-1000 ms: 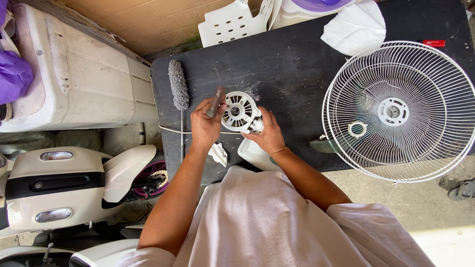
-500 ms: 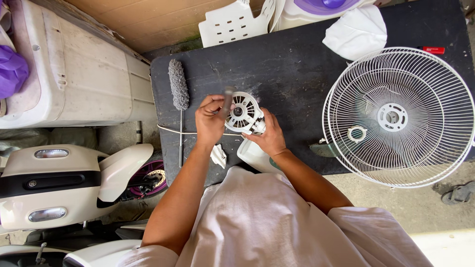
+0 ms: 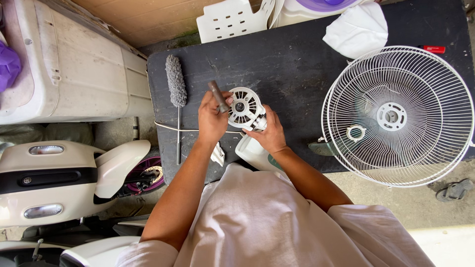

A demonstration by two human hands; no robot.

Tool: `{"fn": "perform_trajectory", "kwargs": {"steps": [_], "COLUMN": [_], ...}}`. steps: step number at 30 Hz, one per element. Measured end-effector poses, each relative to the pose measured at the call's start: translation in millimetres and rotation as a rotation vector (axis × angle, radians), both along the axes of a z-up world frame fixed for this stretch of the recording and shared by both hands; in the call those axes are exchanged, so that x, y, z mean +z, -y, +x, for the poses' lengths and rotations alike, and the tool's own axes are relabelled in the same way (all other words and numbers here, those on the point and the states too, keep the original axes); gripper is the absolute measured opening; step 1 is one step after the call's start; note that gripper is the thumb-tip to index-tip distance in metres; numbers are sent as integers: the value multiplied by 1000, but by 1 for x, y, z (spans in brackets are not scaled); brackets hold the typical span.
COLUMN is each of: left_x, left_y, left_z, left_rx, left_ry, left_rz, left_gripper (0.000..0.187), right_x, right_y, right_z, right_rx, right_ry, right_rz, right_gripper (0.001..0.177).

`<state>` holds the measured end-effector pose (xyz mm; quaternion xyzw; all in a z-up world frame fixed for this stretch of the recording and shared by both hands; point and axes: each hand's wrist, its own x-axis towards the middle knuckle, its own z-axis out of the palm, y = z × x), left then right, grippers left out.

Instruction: The person cleans the internal motor housing of a disassembled electric fan using a duster and a cloth. They then reattach the fan blade hub to the motor shaft and use a hammer to tap it into place.

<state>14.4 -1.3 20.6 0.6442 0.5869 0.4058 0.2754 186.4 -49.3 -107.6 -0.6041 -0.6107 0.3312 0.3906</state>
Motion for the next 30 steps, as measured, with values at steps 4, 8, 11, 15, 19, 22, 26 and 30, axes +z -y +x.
{"fn": "perform_trajectory", "kwargs": {"steps": [4, 8, 11, 15, 19, 22, 26, 30], "left_x": [10, 7, -4, -17, -19, -14, -4, -2], "left_y": [-8, -9, -6, -1, 1, 0, 1, -1], "left_z": [3, 2, -1, -2, -3, -1, 4, 5], "left_rx": [53, 46, -25, -4, -8, 8, 105, 132], "left_ry": [-117, -49, -23, 101, 257, 132, 1, 105], "left_rz": [-54, -100, 46, -14, -65, -6, -107, -195], "left_gripper": [19, 18, 14, 11, 21, 18, 22, 15], "right_x": [0, -4, -6, -6, -5, -5, -5, -4], "right_y": [0, 1, 2, 1, 3, 1, 1, 1], "right_z": [-1, -2, -2, -2, -2, -1, -1, 0], "right_rx": [3, 14, 6, -3, -2, -16, -7, 8], "right_ry": [11, 17, 25, 16, 8, 17, 5, 23], "right_rz": [99, 99, 59, 80, 92, 91, 27, 69], "right_gripper": [100, 102, 103, 102, 101, 102, 102, 103]}}
